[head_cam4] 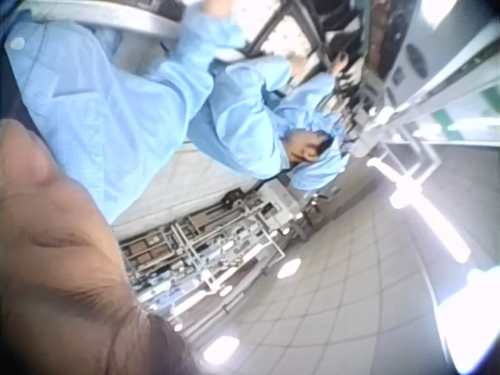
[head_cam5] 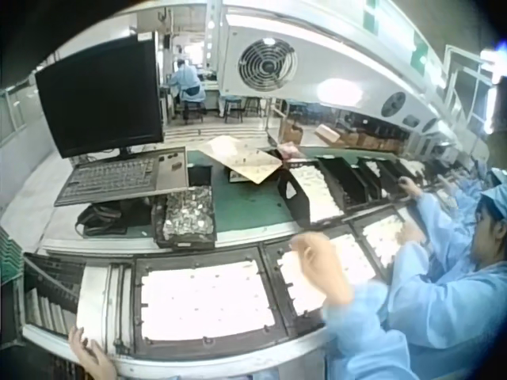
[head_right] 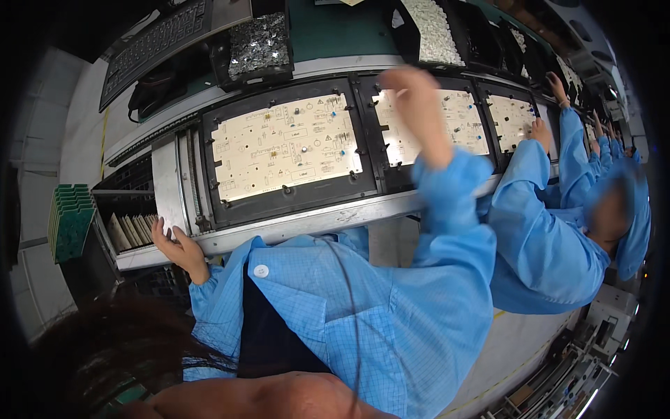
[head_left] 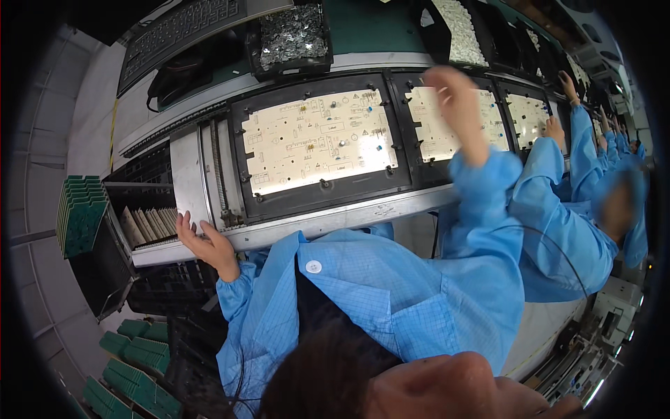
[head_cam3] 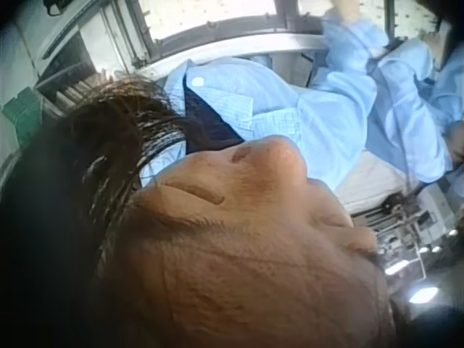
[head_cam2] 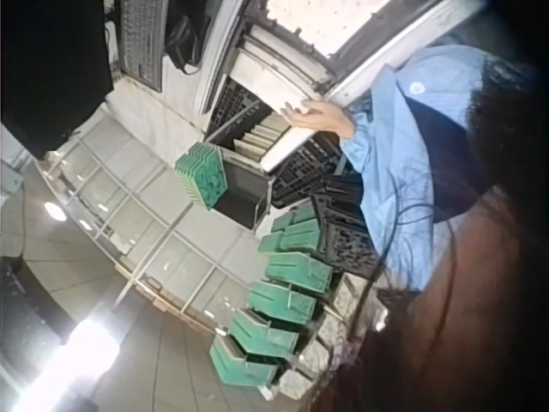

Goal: Manually placing electronic components onto circuit boards at an assembly station.

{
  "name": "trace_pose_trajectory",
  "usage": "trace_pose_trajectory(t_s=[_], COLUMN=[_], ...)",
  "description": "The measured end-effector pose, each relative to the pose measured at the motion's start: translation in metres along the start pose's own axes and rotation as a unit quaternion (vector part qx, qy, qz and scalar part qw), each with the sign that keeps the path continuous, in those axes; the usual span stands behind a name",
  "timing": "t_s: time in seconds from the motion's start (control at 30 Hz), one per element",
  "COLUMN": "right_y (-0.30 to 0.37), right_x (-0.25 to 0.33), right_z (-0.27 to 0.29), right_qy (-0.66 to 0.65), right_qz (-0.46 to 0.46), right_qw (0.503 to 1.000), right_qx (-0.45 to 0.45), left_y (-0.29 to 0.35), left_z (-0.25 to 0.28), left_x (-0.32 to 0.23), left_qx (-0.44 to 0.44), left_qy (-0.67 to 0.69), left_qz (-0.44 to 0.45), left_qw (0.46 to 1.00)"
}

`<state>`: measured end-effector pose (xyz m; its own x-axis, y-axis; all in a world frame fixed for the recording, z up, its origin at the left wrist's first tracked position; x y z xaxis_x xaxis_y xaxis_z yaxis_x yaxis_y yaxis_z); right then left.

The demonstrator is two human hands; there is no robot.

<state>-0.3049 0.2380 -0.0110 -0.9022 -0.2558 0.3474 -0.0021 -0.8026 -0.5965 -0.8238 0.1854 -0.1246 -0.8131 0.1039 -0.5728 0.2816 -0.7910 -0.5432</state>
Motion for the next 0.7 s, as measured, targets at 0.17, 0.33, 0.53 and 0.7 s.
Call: trace_pose_trajectory(t_s=[0.17, 0.33, 0.53, 0.7], right_y=[-0.043, -0.073, -0.083, -0.084], right_x=[-0.189, -0.236, -0.264, -0.268], right_z=[0.027, -0.015, -0.019, -0.013], right_qy=[0.285, 0.346, 0.415, 0.398], right_qz=[-0.212, -0.244, -0.186, -0.173], right_qw=[0.935, 0.905, 0.888, 0.901], right_qx=[-0.011, 0.047, 0.06, 0.023], left_y=[0.002, 0.006, -0.003, -0.006], left_z=[-0.001, -0.001, -0.004, -0.004], left_x=[0.011, 0.012, 0.005, 0.01], left_qx=[-0.002, 0.0, 0.019, 0.038], left_qy=[0.041, 0.031, 0.033, 0.033], left_qz=[0.027, 0.063, 0.071, 0.067], left_qw=[0.999, 0.998, 0.997, 0.997])
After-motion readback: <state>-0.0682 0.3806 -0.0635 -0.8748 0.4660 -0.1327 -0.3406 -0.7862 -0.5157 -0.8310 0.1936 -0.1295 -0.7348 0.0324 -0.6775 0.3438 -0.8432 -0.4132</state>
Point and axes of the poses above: each hand's wrist, its own y-axis away from the middle knuckle, its own z-axis out of the back of the hand, x = y × z, the point moved 5 cm from there along -y, towards the middle knuckle
